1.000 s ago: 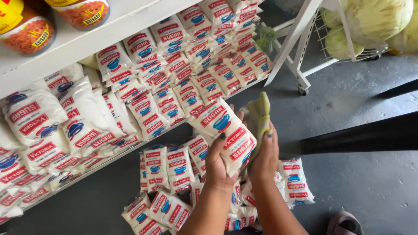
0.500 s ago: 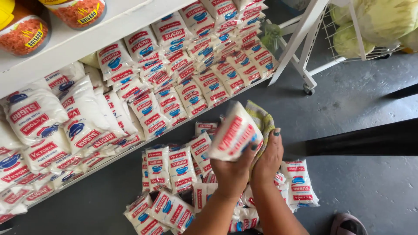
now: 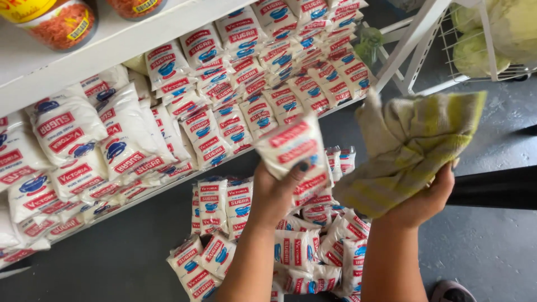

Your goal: Wiping small bags of sugar with a cleaning cloth and stacking them onto a grocery shelf.

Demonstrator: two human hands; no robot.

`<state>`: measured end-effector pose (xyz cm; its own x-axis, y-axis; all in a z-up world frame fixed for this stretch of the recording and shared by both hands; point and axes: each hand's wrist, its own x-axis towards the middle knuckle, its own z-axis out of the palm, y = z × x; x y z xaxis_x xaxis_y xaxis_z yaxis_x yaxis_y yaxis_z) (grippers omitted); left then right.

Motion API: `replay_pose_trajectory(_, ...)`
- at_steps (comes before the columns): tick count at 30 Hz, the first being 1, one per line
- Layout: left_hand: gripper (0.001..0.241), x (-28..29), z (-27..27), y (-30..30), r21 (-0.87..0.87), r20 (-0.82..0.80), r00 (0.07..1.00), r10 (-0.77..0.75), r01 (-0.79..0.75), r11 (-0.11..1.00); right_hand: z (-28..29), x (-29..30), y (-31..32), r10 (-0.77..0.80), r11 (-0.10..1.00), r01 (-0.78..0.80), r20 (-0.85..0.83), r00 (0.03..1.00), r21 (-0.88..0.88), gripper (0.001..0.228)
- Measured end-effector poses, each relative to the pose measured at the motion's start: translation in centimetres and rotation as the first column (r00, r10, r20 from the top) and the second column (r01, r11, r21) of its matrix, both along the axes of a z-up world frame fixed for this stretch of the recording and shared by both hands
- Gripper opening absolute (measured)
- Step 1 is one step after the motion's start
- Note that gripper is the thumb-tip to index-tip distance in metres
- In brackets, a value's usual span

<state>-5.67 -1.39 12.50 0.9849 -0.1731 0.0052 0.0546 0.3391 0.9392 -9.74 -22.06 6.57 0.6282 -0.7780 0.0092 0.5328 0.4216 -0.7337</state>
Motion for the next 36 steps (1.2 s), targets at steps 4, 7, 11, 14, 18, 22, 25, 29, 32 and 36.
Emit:
replay_pose_trajectory(4,0.044,-1.0,3.0,-0.2,0.518,0.093,0.976,-0.196,0.121,0.847,2.5,0.6,4.5,0.359,0.932,-0.343,0.163,0.919,-0.117,0.030)
replay_pose_trajectory(7,0.018,-1.3,2.8,-0.1,0.716,0.235,0.928,-0.288,0.035,0.697,5.9,1.8,6.8,0.021,0.179,-0.112,-0.110,0.994,-0.977,0.047)
replay_pose_trajectory(11,0.041,-1.8,4.3,0.3,0.818,-0.008,0.914,-0.405,0.239,0.523,3.8,1.9,6.2,-0.071,0.429,-0.108,-0.153,0.986,-0.897,0.031)
replay_pose_trajectory(14,0.046,-1.8,4.7,0.3,0.795,-0.035,0.912,-0.408,0.272,0.542,4.0,2.6,5.0,-0.090,0.826,-0.078,-0.266,0.960,-0.558,0.036)
replay_pose_trajectory(18,0.054,-2.0,3.0,0.6,0.743,-0.067,0.925,-0.374,0.296,0.600,5.4,3.1,2.9,0.002,0.967,-0.056,-0.214,0.977,-0.248,0.042)
replay_pose_trajectory(22,0.048,-2.1,4.1,0.2,0.753,-0.032,0.923,-0.383,0.274,0.598,6.7,2.6,4.3,0.333,0.695,-0.442,-0.290,0.897,-0.567,0.034)
replay_pose_trajectory(25,0.049,-1.7,4.5,0.1,0.779,-0.040,0.941,-0.336,0.241,0.579,7.5,4.8,5.6,0.143,0.059,-0.182,-0.172,0.975,-0.981,0.027)
replay_pose_trajectory(29,0.051,-1.7,4.6,-0.3,0.768,-0.004,0.962,-0.271,0.176,0.615,9.9,6.9,4.5,0.084,0.660,-0.224,-0.226,0.970,-0.717,0.044)
replay_pose_trajectory(32,0.052,-1.4,3.6,-1.3,0.613,0.062,0.990,-0.128,0.063,0.788,12.6,8.7,2.1,0.290,0.565,-0.417,-0.302,0.908,-0.712,0.035)
replay_pose_trajectory(36,0.054,-2.1,2.1,-2.1,0.249,0.064,0.993,0.097,-0.110,0.962,15.9,7.6,1.8,0.461,-0.093,-0.527,-0.505,0.729,-0.845,0.031)
